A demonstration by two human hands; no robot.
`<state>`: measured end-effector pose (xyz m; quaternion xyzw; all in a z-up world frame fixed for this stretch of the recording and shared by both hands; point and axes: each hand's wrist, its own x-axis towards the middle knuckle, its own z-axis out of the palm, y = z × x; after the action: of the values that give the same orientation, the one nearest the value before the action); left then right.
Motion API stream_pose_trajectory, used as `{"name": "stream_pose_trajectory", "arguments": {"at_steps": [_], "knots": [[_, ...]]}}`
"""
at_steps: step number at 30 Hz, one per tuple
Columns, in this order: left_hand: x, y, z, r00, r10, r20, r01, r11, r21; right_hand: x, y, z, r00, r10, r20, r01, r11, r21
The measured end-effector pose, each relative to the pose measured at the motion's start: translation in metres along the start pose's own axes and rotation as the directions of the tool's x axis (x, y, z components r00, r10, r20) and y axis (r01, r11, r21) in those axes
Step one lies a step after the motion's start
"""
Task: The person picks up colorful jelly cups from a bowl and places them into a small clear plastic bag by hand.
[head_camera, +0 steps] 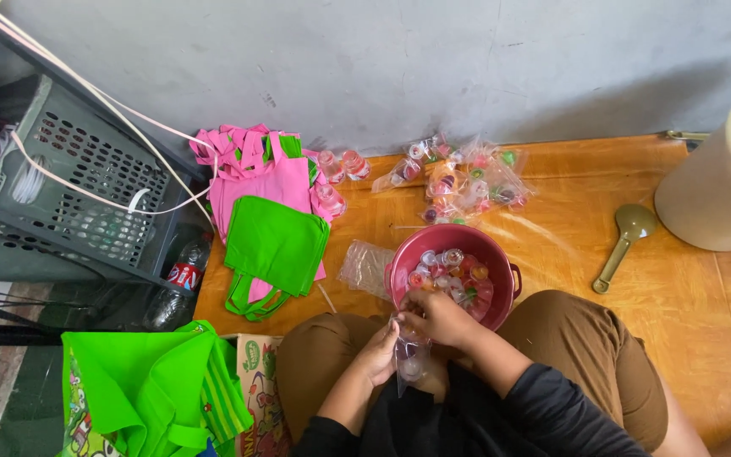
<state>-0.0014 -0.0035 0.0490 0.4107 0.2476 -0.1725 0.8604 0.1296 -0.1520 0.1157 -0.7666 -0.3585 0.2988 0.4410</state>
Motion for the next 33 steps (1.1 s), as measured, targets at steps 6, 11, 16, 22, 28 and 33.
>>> {"name": "stream_pose_trajectory", "arguments": {"at_steps": [6,11,16,22,28,33], "knots": [[0.004,-0.006,-0.008,0.999,-0.037,0.003,0.037,0.998,0.051,-0.014,0.009,-0.004,0.958,-0.017,0.285,0.088,0.967,-0.241],[0.004,-0.01,-0.004,0.997,0.067,0.046,-0.073,0.985,0.157,-0.021,0.017,-0.001,0.98,-0.128,0.155,0.156,0.97,-0.186],[0.012,-0.023,-0.016,0.985,0.171,-0.024,-0.159,0.951,0.266,-0.025,0.003,-0.008,0.99,-0.086,0.115,0.096,0.991,-0.089],[0.008,-0.019,-0.01,0.972,0.231,0.044,-0.235,0.94,0.246,-0.027,-0.008,-0.012,0.985,-0.084,0.154,0.088,0.996,-0.023],[0.016,-0.025,-0.017,0.98,0.187,-0.072,-0.16,0.946,0.282,-0.02,0.014,-0.012,0.986,-0.099,0.135,0.115,0.987,-0.109],[0.017,-0.024,-0.015,0.981,0.164,-0.106,-0.13,0.953,0.274,-0.013,0.033,-0.012,0.992,0.025,0.124,-0.012,0.995,-0.103]]}}
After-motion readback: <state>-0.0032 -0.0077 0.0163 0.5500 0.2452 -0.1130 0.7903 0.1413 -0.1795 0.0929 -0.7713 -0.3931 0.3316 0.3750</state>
